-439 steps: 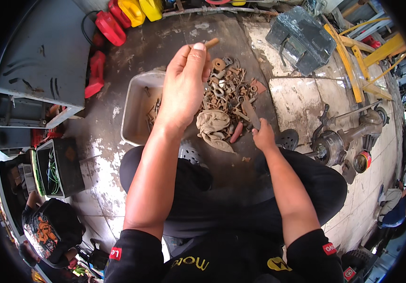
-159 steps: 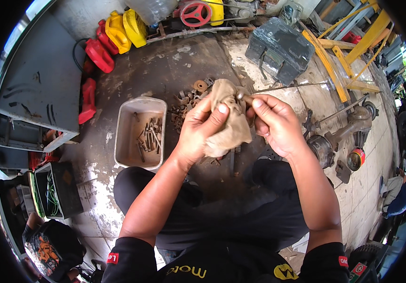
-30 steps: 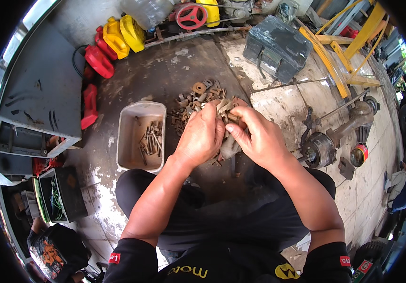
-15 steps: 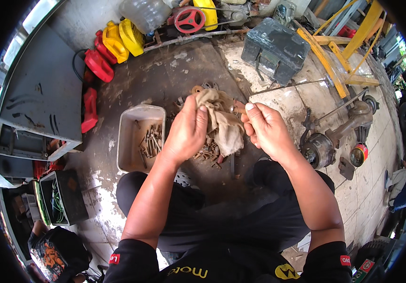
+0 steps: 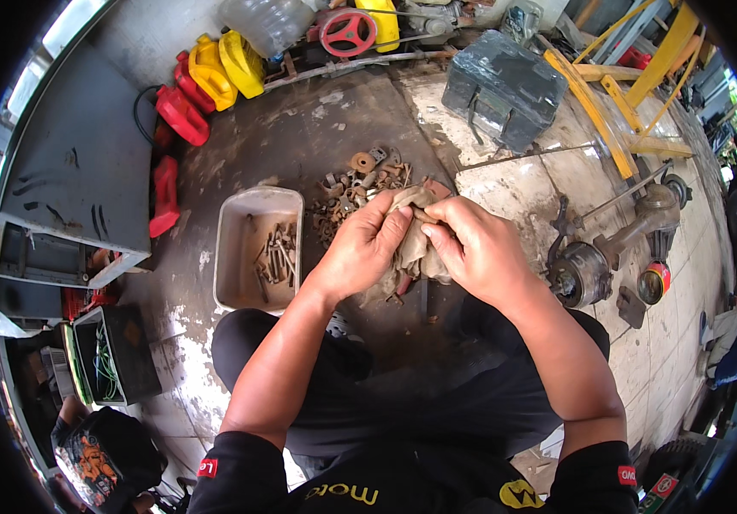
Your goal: The person sits on the floor and cleans small metal parts by hand, using a wire brush and a cloth. They pick up individual pieces, scrub them, wipe them, and place them into a plastic container.
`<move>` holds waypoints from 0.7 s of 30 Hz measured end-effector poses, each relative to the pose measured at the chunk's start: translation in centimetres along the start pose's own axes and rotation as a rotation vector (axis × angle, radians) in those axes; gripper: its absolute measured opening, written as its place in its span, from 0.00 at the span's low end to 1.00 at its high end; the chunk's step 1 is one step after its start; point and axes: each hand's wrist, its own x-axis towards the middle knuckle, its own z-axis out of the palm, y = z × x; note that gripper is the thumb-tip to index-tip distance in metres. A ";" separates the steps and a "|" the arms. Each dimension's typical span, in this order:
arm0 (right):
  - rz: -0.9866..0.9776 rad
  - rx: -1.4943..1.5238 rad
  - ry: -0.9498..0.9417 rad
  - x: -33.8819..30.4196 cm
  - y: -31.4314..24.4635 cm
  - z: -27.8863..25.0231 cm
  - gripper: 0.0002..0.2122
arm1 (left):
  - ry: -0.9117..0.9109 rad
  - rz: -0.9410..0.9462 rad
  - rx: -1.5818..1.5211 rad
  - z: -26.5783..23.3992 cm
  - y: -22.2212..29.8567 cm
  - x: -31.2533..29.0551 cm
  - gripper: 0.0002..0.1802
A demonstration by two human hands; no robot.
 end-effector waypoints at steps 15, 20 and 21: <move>0.295 -0.187 -0.359 0.2 2.4 0.6 0.08 | 0.683 0.412 -0.103 -8.6 5.9 -1.3 0.22; 0.303 -0.350 -0.705 -1.7 6.1 7.6 0.08 | 0.920 0.400 -0.228 -11.7 7.0 -2.6 0.22; 0.284 -0.387 -0.783 -1.7 6.1 9.1 0.08 | 0.945 0.406 -0.228 -12.3 6.9 -2.6 0.22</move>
